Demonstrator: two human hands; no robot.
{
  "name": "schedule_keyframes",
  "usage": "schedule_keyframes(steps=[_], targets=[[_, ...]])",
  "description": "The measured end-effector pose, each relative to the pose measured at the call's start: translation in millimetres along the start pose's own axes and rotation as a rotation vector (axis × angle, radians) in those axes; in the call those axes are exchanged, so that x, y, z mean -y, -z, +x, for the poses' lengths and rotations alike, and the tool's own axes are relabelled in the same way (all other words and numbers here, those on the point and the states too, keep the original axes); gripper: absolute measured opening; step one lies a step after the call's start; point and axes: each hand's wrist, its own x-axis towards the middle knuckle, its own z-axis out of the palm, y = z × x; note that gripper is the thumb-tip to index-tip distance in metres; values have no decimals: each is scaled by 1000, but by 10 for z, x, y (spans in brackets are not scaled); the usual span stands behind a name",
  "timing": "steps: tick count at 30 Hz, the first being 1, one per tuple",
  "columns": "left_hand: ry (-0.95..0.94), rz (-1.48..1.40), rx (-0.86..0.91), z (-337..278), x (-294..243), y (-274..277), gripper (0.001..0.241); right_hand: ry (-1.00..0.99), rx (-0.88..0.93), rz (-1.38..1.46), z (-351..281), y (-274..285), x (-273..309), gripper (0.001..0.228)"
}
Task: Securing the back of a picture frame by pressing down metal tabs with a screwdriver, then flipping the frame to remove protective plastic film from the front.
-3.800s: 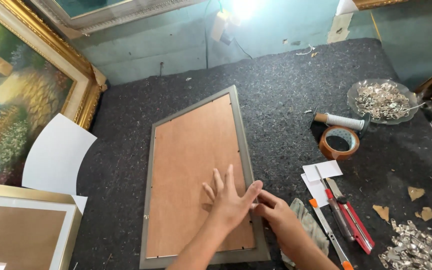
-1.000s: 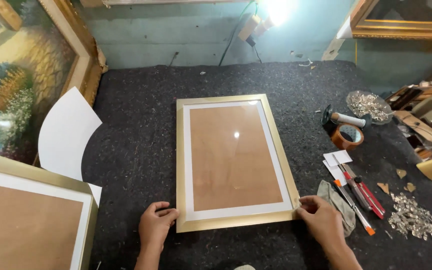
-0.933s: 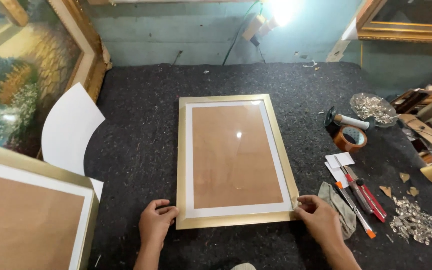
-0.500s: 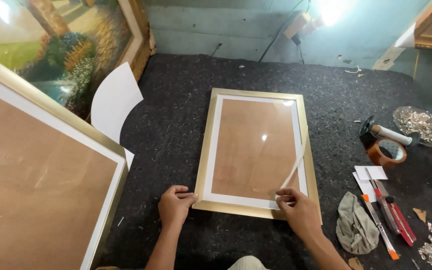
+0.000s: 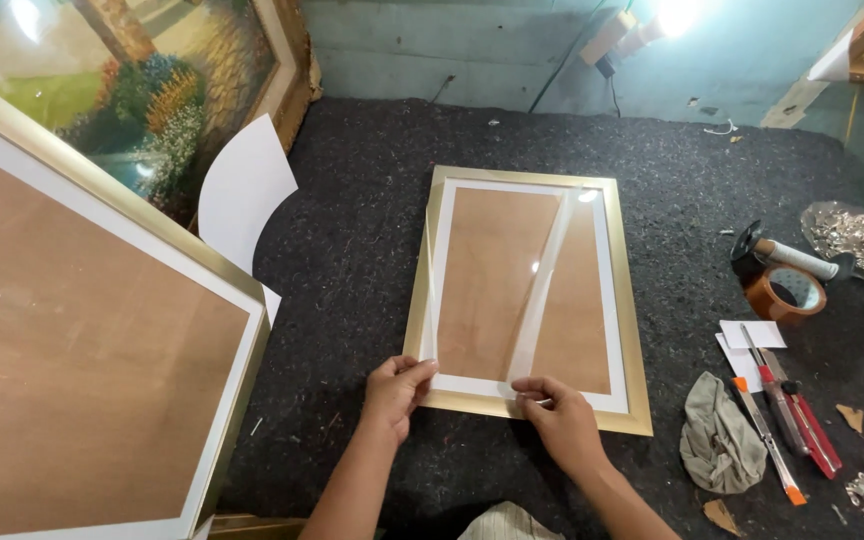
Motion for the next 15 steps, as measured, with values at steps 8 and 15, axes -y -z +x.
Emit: schedule_keyframes(steps=[8,15], targets=[[179,-172,247,-303,325,-523,24,-6,4,-9,-111,-1,187,24],[251,-97,381,-580,306,-641,19,-22,-32,152,-94,103,-9,24]])
